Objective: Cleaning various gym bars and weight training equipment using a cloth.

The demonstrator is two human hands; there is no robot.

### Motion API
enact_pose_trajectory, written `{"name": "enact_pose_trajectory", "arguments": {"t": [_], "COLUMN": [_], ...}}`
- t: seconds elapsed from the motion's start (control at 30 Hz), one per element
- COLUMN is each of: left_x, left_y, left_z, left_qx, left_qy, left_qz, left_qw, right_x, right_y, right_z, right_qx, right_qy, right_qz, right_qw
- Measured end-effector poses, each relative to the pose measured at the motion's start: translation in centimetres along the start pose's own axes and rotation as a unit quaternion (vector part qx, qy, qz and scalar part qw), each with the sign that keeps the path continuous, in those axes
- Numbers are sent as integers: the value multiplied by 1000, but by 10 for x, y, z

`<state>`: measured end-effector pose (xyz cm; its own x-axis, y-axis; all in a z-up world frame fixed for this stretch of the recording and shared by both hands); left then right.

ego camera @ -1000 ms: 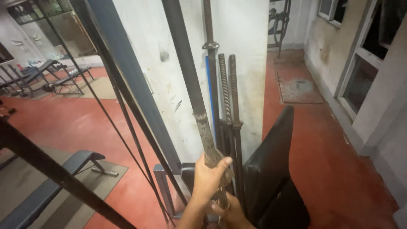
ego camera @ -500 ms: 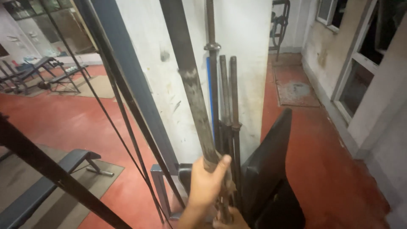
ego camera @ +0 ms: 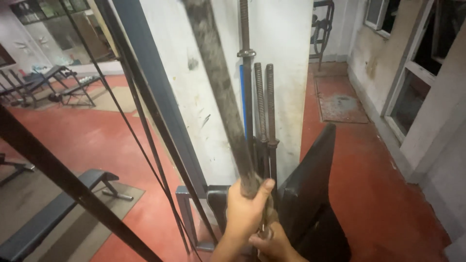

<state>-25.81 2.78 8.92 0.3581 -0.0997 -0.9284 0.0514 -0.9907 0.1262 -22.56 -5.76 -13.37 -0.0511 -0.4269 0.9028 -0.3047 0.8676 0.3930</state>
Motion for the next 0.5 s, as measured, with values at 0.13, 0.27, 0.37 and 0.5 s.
{"name": "enact_pose_trajectory", "arguments": {"t": [0.13, 0.27, 0.37, 0.5], "left_x": [-25, -10, 33, 50], "left_y": [15, 15, 8, 8], "left_z": [1, -2, 5, 9], "left_qx": [38, 74, 77, 35], "left_qy": [-102, -49, 31, 46], "left_qz": [100, 137, 113, 32], "left_qw": [989, 986, 990, 998], "right_x": [-107, -87, -33, 63], "right_y": [-72, -53, -8, 31], "right_z": [-8, -7, -7, 11], "right_qx": [15, 39, 51, 7], "right_qy": [-16, 5, 20, -122], "right_qz": [322, 135, -37, -13], "right_qw": [947, 990, 998, 992]}}
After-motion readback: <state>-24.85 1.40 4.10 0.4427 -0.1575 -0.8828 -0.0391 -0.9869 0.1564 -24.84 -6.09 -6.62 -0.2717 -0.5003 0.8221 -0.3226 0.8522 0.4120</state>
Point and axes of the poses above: each hand's wrist, its own z-axis away from the middle knuckle, its own y-axis out of the palm, x = y × z, the point moved 6 cm from there along -z, towards the middle knuckle, and after that the axes turned 4 degrees about z, right-handed, at the moved point
